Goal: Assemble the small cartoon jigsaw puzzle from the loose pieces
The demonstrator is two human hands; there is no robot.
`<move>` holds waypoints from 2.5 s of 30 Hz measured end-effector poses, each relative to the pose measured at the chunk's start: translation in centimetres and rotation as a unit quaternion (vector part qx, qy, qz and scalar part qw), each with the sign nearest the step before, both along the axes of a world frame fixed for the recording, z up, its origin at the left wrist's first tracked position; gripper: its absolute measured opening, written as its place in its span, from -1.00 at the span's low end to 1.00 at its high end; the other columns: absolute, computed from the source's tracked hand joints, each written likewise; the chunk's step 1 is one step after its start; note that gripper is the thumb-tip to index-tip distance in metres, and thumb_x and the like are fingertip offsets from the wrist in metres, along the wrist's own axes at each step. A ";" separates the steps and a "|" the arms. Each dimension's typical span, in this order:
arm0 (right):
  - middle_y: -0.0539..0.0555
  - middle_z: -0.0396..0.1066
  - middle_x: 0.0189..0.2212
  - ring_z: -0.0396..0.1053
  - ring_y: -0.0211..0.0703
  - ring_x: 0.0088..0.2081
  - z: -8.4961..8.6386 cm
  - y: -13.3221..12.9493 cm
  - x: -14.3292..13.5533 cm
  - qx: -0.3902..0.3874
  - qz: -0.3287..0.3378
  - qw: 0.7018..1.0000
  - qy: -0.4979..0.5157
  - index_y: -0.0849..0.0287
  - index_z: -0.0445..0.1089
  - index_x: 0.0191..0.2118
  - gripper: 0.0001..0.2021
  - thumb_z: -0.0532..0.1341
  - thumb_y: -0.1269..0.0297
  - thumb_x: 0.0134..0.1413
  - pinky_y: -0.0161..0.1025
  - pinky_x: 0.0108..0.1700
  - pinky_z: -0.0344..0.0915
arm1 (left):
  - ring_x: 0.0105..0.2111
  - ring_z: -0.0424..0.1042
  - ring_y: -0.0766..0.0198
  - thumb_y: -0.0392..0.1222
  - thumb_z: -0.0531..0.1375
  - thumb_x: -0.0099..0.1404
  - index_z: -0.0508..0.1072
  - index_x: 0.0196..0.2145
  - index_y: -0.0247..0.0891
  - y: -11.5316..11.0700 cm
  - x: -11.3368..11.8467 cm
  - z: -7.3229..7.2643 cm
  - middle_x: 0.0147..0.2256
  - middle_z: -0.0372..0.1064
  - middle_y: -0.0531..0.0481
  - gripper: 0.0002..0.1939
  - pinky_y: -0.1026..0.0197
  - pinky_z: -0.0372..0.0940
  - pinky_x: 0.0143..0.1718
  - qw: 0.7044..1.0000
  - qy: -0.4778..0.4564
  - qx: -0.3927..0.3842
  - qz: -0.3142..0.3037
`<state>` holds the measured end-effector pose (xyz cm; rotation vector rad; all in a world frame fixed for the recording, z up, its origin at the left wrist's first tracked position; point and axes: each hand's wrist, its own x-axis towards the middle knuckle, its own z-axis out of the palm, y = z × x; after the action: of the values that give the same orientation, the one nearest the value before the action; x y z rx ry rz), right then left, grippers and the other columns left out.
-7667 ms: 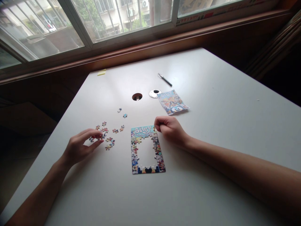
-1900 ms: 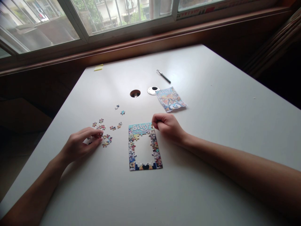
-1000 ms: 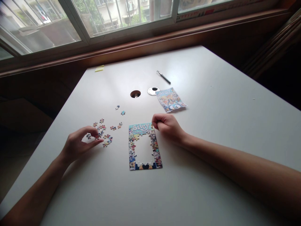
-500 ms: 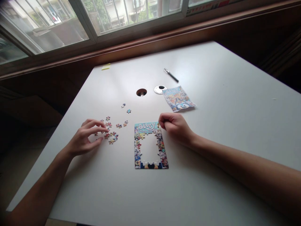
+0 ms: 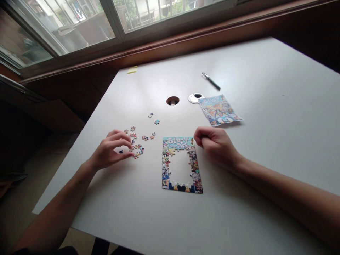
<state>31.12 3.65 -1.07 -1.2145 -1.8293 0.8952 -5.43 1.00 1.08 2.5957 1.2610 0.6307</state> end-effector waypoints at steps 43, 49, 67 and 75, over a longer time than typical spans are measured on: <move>-0.05 0.24 -0.61 0.17 -0.21 -0.52 -1.1 0.3 0.9 0.001 -0.027 0.998 -0.053 0.09 0.25 -0.60 -0.83 -0.01 0.47 -0.22 -0.21 -0.42 0.03 | -0.13 0.37 0.17 -0.21 0.24 0.30 0.56 -0.22 -0.15 0.9 -3.0 0.8 -0.19 0.43 -0.04 -0.89 0.08 0.26 0.00 0.995 0.060 0.004 0.082; -0.06 0.25 -0.61 0.17 -0.22 -0.52 -0.9 0.2 0.8 0.001 -0.024 0.998 -0.050 0.10 0.26 -0.60 -0.83 -0.01 0.46 -0.22 -0.22 -0.43 0.04 | -0.07 0.33 0.13 -0.20 0.23 0.32 0.56 -0.18 -0.14 0.7 -2.4 0.3 -0.14 0.41 -0.06 -0.86 0.02 0.25 0.04 0.995 0.065 0.017 0.072; -0.03 0.21 -0.64 0.15 -0.23 -0.52 0.4 -0.1 -0.1 -0.017 -0.015 1.000 -0.018 0.12 0.22 -0.63 -0.81 -0.01 0.54 -0.28 -0.25 -0.42 0.07 | -0.09 0.40 0.14 -0.17 0.27 0.25 0.56 -0.32 -0.12 1.0 -2.3 -0.1 -0.23 0.53 0.02 -0.94 0.05 0.27 0.02 0.999 0.026 -0.003 0.023; -0.04 0.22 -0.63 0.14 -0.27 -0.51 0.4 -0.1 -0.1 -0.005 -0.001 1.000 -0.010 0.16 0.23 -0.61 -0.81 -0.02 0.56 -0.25 -0.26 -0.41 0.03 | -0.09 0.41 0.14 -0.23 0.23 0.24 0.50 -0.25 -0.16 0.7 -2.0 0.3 -0.23 0.52 0.01 -0.89 0.06 0.22 0.07 0.998 0.032 -0.028 0.048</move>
<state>31.06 3.51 -0.64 -1.2357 -1.8408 0.8944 -7.42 1.72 1.43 2.5412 1.4098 0.5243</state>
